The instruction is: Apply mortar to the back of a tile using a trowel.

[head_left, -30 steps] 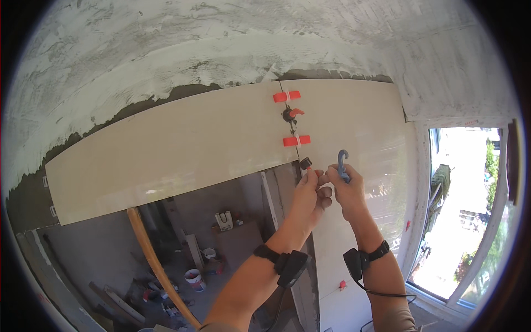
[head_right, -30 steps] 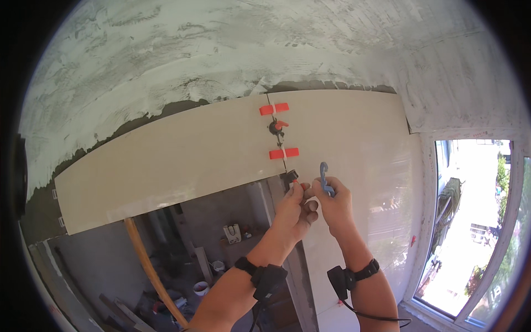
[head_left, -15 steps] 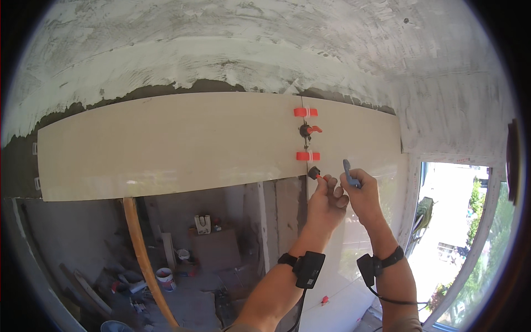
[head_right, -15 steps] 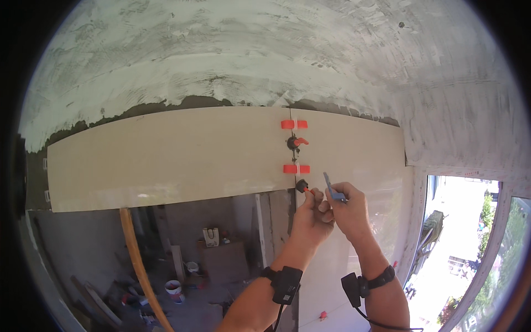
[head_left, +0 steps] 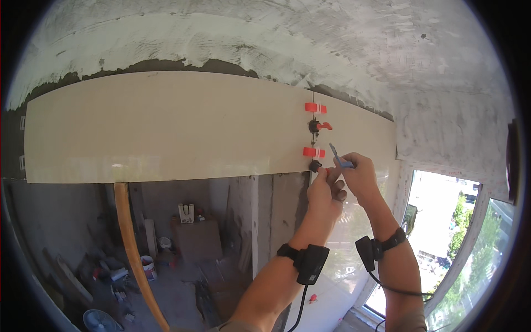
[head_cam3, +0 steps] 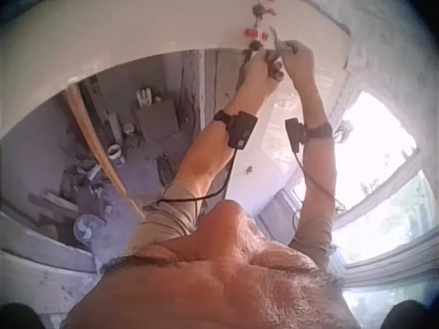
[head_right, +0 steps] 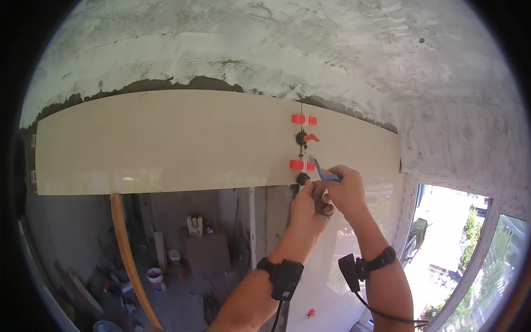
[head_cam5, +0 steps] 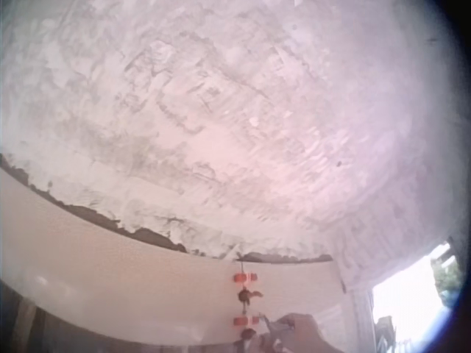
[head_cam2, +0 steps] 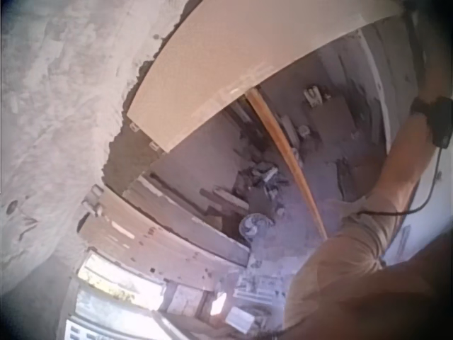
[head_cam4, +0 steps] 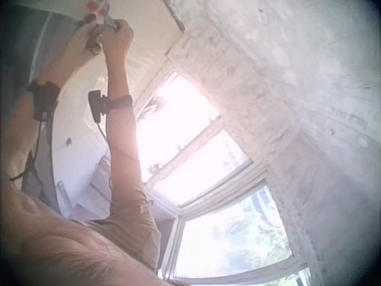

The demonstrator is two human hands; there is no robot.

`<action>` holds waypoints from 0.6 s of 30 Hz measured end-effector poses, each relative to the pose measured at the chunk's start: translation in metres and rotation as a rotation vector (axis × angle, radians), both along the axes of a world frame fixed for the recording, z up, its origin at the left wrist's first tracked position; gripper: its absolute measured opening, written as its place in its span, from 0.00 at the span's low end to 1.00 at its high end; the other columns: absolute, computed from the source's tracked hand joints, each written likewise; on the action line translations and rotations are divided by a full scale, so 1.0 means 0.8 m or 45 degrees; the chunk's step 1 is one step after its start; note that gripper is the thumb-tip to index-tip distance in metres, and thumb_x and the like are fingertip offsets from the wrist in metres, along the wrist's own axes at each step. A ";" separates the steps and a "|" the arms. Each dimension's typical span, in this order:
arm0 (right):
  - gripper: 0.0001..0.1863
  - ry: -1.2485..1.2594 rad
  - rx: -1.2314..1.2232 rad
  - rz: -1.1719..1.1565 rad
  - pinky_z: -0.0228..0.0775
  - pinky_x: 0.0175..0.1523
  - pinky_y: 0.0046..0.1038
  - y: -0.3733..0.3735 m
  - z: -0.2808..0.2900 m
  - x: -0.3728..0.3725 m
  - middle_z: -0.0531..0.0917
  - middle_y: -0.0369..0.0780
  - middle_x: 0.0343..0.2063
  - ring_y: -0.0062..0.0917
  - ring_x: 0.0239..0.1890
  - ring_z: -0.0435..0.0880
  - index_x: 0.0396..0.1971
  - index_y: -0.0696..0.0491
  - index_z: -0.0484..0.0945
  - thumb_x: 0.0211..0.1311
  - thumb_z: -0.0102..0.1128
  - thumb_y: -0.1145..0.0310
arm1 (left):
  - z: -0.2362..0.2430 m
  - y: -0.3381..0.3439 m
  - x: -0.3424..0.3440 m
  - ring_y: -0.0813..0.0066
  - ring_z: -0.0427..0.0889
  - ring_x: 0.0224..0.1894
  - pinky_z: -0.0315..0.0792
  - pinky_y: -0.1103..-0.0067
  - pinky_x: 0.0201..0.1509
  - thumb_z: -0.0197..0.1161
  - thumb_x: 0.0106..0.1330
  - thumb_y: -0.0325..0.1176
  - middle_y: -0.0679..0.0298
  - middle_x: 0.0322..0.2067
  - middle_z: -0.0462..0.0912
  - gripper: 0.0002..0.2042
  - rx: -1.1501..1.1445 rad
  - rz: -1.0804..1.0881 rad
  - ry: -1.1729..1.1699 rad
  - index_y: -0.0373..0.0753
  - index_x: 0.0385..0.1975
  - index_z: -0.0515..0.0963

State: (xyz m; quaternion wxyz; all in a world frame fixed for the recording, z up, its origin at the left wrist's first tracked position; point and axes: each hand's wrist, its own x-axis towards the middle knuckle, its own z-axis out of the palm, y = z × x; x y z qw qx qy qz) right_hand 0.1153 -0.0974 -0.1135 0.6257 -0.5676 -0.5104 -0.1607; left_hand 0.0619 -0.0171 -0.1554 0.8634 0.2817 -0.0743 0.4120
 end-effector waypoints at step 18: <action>0.19 0.113 -0.202 0.144 0.67 0.33 0.26 0.025 0.021 0.023 0.80 0.38 0.22 0.21 0.26 0.74 0.30 0.64 0.82 0.57 0.68 0.59 | 0.024 0.002 -0.009 0.81 0.63 0.15 0.53 0.80 0.20 0.46 0.73 0.40 0.73 0.16 0.66 0.13 0.207 0.156 0.328 0.41 0.29 0.73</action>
